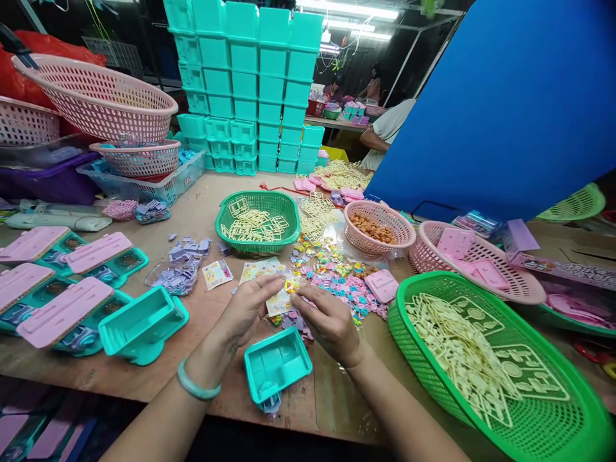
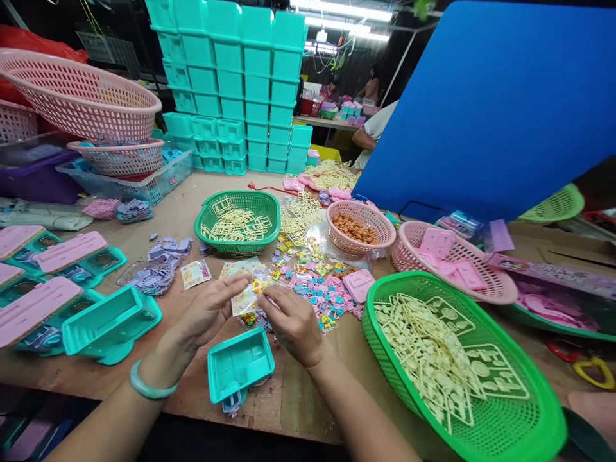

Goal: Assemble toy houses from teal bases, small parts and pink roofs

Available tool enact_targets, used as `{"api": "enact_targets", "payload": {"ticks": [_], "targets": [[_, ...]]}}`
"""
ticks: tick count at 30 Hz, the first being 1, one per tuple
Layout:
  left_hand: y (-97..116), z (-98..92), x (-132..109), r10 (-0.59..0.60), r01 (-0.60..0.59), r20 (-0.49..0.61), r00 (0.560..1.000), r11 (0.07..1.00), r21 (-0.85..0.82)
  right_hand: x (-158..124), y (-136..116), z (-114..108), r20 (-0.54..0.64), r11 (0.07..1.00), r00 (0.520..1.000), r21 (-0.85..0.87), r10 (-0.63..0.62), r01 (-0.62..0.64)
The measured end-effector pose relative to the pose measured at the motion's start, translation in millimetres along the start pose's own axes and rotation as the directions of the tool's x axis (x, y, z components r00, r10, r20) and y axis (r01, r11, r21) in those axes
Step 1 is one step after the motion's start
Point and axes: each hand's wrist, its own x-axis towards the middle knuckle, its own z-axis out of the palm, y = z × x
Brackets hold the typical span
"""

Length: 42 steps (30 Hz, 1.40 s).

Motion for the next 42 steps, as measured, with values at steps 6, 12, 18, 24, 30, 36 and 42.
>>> {"api": "enact_targets", "payload": {"ticks": [6,12,18,24,30,36,42], "targets": [[-15,-16.9,13,0.018,-0.02,-0.128,0.992,1.0,-0.013,-4,5,13,0.124,0.965,0.986,0.223,0.115,-0.141],[-19,-36.6,31,0.047,-0.066,-0.234,0.971,0.995,-0.071,20,120,53,0.159,0.636,0.618,-0.254,0.77,-0.728],[-25,-34.9,26,-0.027,-0.025,-0.227,0.974,0.974,-0.224,38,183,76,0.152,0.497,0.478,-0.395,0.865,-0.773],[-27,-35.6,21,0.071,-0.148,-0.279,0.958,0.953,-0.266,40,133,31,-0.113,0.557,0.635,-0.382,0.764,-0.738],[-15,-13.2,18,0.128,-0.263,-0.373,0.919,0.904,-0.336,53,9,34,0.097,0.958,0.993,-0.283,0.063,-0.033],[-3,-37.6,16,0.187,-0.356,-0.457,0.87,0.879,-0.317,77,-16,62,0.42,0.995,0.906,0.052,0.051,-0.081],[-1,-70.6,22,0.148,-0.324,-0.504,0.851,0.903,-0.282,140,90,88,0.58,0.851,0.622,-0.373,0.525,-0.371]]}}
